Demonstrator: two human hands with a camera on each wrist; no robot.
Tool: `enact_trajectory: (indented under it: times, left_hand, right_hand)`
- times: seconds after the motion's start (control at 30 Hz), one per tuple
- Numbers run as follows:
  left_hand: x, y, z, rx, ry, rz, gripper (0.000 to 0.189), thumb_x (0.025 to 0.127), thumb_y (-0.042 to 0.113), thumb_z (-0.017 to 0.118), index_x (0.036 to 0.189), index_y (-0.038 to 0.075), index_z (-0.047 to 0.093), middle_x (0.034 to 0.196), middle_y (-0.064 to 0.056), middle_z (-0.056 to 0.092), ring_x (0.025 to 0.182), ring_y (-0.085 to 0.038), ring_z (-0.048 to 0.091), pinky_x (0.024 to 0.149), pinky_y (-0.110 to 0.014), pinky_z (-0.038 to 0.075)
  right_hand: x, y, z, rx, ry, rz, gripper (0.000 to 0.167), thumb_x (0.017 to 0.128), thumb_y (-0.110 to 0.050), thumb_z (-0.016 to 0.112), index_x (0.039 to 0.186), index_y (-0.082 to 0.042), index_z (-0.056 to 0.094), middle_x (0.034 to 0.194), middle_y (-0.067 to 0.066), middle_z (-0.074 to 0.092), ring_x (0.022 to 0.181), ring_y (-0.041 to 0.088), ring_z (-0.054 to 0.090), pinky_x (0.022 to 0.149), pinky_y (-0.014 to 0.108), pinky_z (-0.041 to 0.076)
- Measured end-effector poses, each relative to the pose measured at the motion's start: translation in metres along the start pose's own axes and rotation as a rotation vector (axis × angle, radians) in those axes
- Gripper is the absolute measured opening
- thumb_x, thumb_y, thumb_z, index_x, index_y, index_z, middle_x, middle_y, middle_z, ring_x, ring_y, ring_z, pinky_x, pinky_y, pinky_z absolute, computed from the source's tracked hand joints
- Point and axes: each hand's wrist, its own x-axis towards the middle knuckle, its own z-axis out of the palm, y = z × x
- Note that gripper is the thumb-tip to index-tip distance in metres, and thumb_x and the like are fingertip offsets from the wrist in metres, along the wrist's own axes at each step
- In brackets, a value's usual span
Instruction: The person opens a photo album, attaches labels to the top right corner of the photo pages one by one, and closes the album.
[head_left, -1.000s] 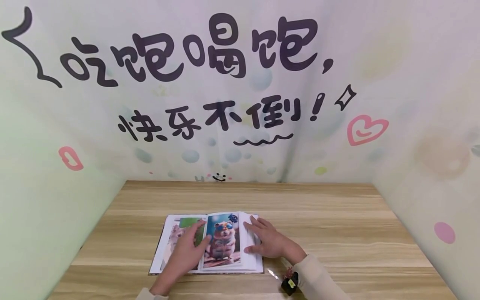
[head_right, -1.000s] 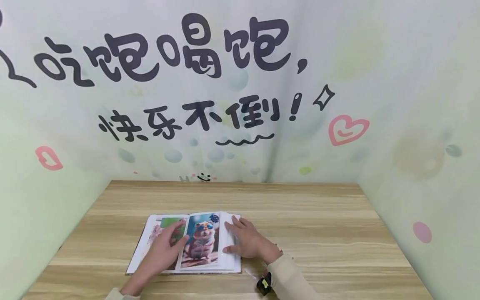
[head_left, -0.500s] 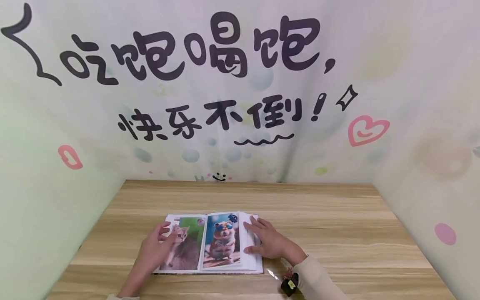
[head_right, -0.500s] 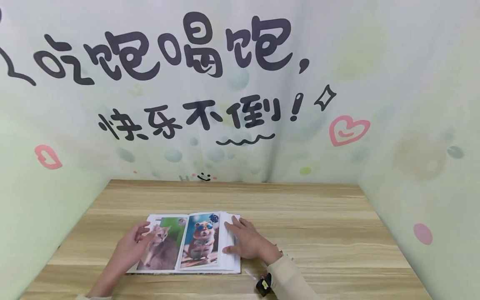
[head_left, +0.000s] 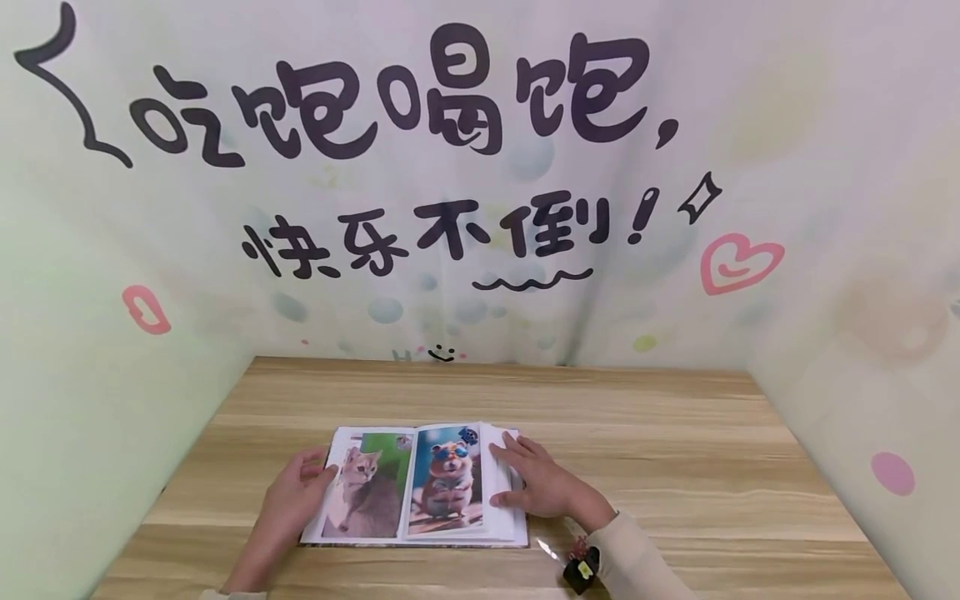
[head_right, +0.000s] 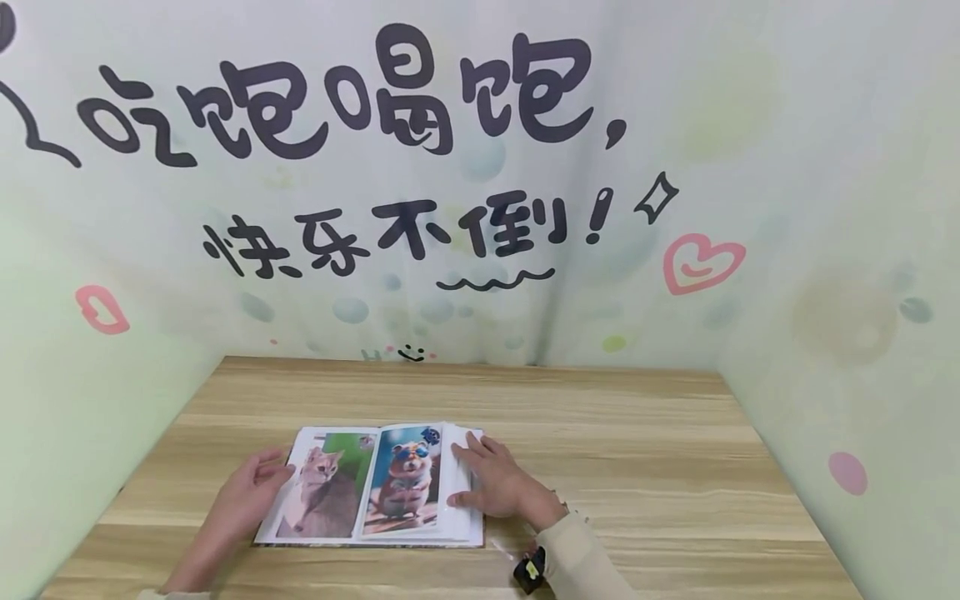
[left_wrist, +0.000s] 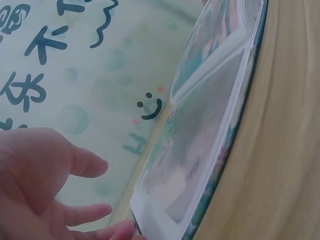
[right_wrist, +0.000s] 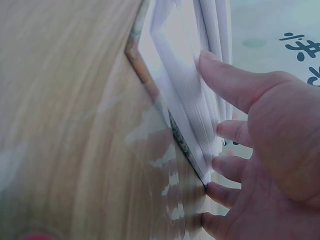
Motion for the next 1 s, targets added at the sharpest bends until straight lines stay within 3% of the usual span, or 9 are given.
enact_trajectory:
  times: [0.2, 0.4, 0.5, 0.7, 0.93, 1.0]
  left_hand:
    - [0.001, 0.0, -0.004, -0.023, -0.035, -0.016, 0.058, 0.101, 0.031, 0.054, 0.145, -0.002, 0.037, 0.135, -0.033, 0.052, 0.118, -0.046, 0.055, 0.095, -0.055, 0.045]
    - [0.0, 0.001, -0.007, -0.094, -0.062, -0.035, 0.056, 0.101, 0.03, 0.052, 0.144, -0.004, 0.038, 0.136, -0.034, 0.051, 0.113, -0.039, 0.059, 0.084, -0.035, 0.049]
    - [0.001, 0.001, -0.009, -0.112, -0.066, -0.047, 0.055, 0.101, 0.031, 0.053, 0.142, -0.004, 0.041, 0.129, -0.033, 0.055, 0.105, -0.034, 0.061, 0.076, -0.03, 0.048]
    - [0.003, -0.001, -0.014, -0.113, -0.087, -0.068, 0.056, 0.101, 0.035, 0.052, 0.142, -0.002, 0.043, 0.123, -0.026, 0.057, 0.101, -0.028, 0.059, 0.073, -0.028, 0.046]
    - [0.003, -0.005, -0.017, -0.276, -0.123, -0.092, 0.057, 0.103, 0.031, 0.051, 0.146, -0.003, 0.035, 0.12, -0.022, 0.059, 0.092, -0.021, 0.059, 0.075, -0.032, 0.049]
    - [0.003, -0.005, -0.017, -0.296, -0.123, -0.078, 0.057, 0.103, 0.03, 0.051, 0.147, -0.002, 0.034, 0.123, -0.024, 0.057, 0.095, -0.02, 0.059, 0.077, -0.031, 0.049]
  right_hand:
    - [0.0, 0.001, 0.0, 0.005, 0.002, -0.004, 0.078, 0.09, -0.045, 0.069, 0.153, -0.011, 0.037, 0.162, 0.022, 0.021, 0.148, 0.046, 0.016, 0.115, 0.063, 0.023]
    - [0.0, 0.002, 0.0, -0.001, 0.009, -0.008, 0.078, 0.09, -0.045, 0.069, 0.153, -0.011, 0.038, 0.162, 0.022, 0.021, 0.148, 0.046, 0.017, 0.115, 0.063, 0.023]
    - [0.0, 0.002, 0.001, -0.003, 0.006, -0.003, 0.079, 0.09, -0.046, 0.069, 0.153, -0.011, 0.038, 0.162, 0.022, 0.022, 0.148, 0.046, 0.017, 0.115, 0.063, 0.023]
    - [0.0, 0.002, 0.001, 0.005, 0.002, -0.001, 0.079, 0.09, -0.046, 0.069, 0.153, -0.011, 0.037, 0.162, 0.022, 0.021, 0.148, 0.045, 0.016, 0.115, 0.063, 0.023]
    - [-0.001, 0.002, 0.0, 0.001, 0.004, 0.001, 0.079, 0.09, -0.045, 0.069, 0.153, -0.011, 0.037, 0.162, 0.021, 0.022, 0.148, 0.045, 0.017, 0.115, 0.063, 0.023]
    - [-0.001, 0.001, 0.001, 0.006, 0.001, 0.008, 0.079, 0.09, -0.045, 0.069, 0.154, -0.012, 0.037, 0.162, 0.02, 0.021, 0.148, 0.045, 0.016, 0.115, 0.063, 0.023]
